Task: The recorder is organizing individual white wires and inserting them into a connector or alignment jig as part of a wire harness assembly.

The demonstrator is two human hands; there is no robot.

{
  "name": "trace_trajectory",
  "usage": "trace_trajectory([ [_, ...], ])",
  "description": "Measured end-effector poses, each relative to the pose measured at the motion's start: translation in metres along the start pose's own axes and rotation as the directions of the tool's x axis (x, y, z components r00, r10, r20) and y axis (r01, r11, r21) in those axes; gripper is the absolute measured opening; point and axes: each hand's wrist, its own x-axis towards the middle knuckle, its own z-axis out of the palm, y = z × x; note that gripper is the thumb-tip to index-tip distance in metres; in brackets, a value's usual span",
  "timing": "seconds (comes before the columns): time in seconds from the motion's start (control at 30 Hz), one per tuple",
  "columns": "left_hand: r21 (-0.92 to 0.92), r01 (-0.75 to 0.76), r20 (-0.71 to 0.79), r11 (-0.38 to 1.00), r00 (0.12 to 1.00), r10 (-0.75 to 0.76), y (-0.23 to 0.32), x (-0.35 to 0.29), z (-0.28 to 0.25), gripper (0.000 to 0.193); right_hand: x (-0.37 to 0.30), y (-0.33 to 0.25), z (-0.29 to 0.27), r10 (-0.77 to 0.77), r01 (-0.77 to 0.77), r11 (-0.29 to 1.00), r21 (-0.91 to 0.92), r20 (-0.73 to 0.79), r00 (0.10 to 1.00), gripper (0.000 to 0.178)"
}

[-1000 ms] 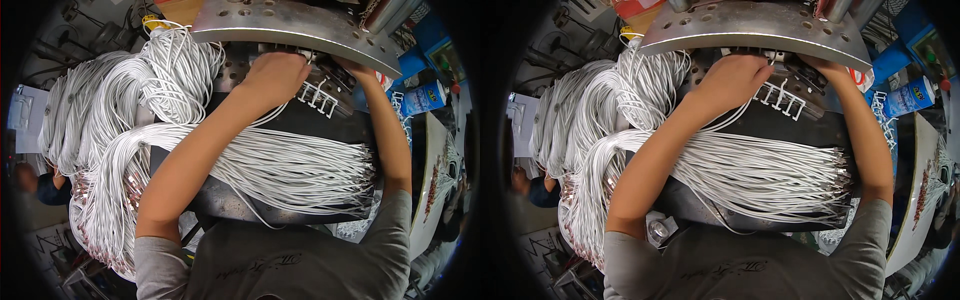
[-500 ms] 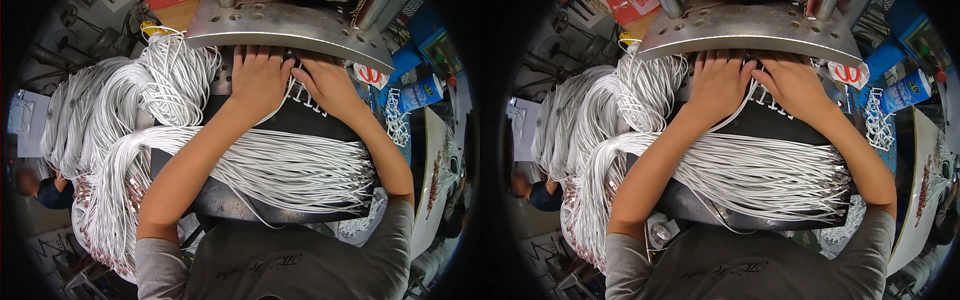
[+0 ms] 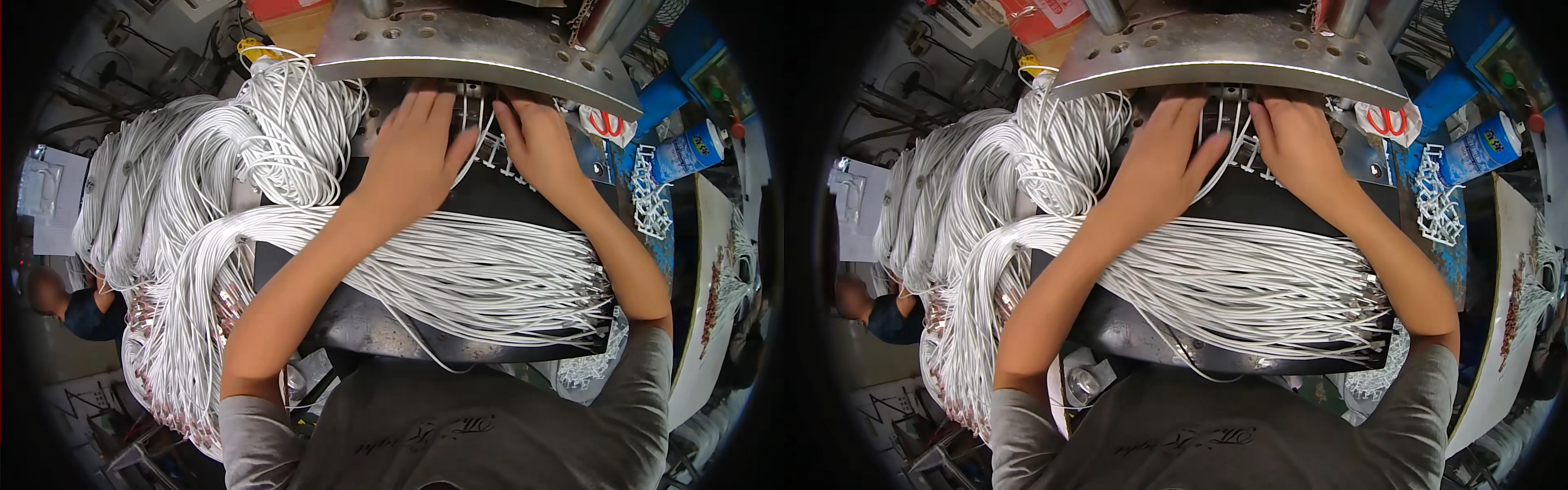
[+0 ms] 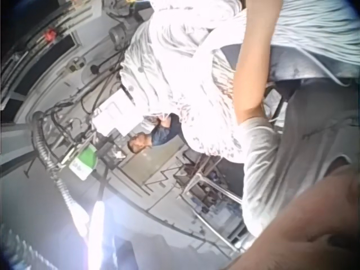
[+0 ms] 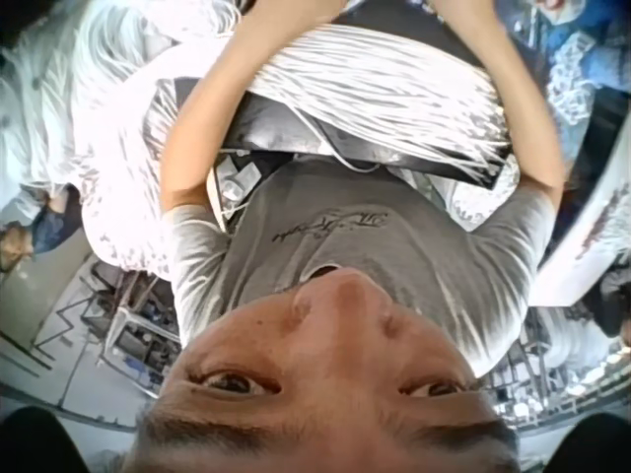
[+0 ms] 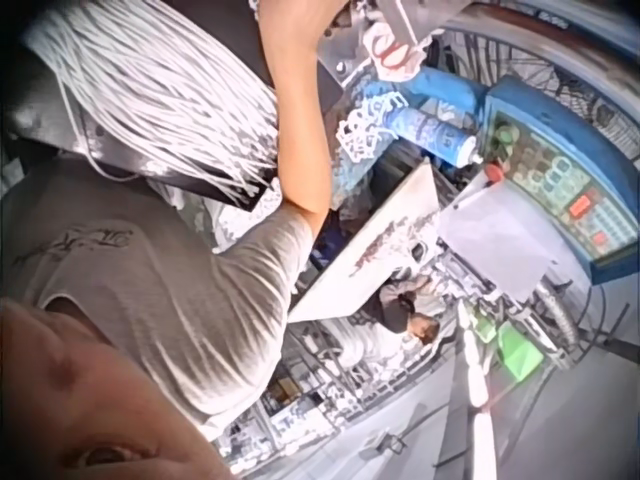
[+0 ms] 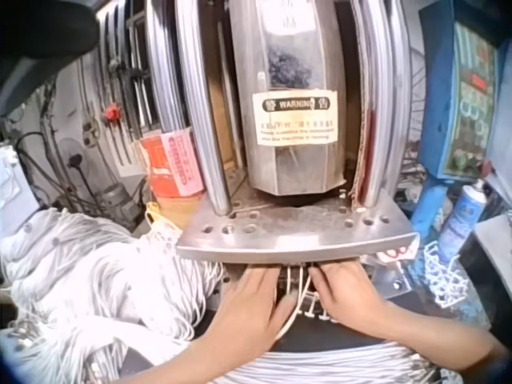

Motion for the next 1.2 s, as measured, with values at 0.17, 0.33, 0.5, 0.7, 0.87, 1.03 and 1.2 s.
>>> trace_trajectory([
  [0.17,-0.033,-0.017,0.169,0.999,0.985,0.022,0.033,-0.046,-0.048,0.046,0.004,-0.007,0.001,0.02,-0.014,0.997,0.077,-0.078,0.997,0.019],
  [0.33,-0.105,-0.096,0.358,0.99,0.925,0.128,0.044,-0.081,-0.073,0.051,-0.008,-0.002,-0.012,-0.004,0.007,0.998,0.058,-0.052,0.999,0.023],
  [0.5,-0.235,-0.106,0.501,0.966,0.838,0.214,0.047,-0.128,-0.104,0.061,-0.074,-0.03,-0.073,-0.117,0.115,0.993,0.029,0.093,0.989,0.034],
  [0.7,-0.039,-0.037,0.628,0.999,0.777,0.053,0.051,-0.174,-0.128,0.075,-0.199,-0.085,-0.132,-0.084,0.058,0.995,0.084,0.348,0.934,0.06],
  [0.87,0.178,-0.113,0.634,0.978,0.773,-0.026,0.049,-0.188,-0.126,0.089,-0.239,-0.09,-0.12,0.106,-0.004,0.97,-0.245,0.405,0.908,0.083],
  [1.03,0.169,-0.111,0.605,0.979,0.796,-0.015,0.047,-0.188,-0.124,0.092,-0.241,-0.085,-0.115,0.099,-0.022,0.976,-0.215,0.357,0.929,0.091],
  [1.2,0.165,-0.131,0.605,0.977,0.796,0.004,0.046,-0.193,-0.123,0.098,-0.244,-0.085,-0.116,0.078,-0.004,0.979,-0.204,0.354,0.932,0.087],
])
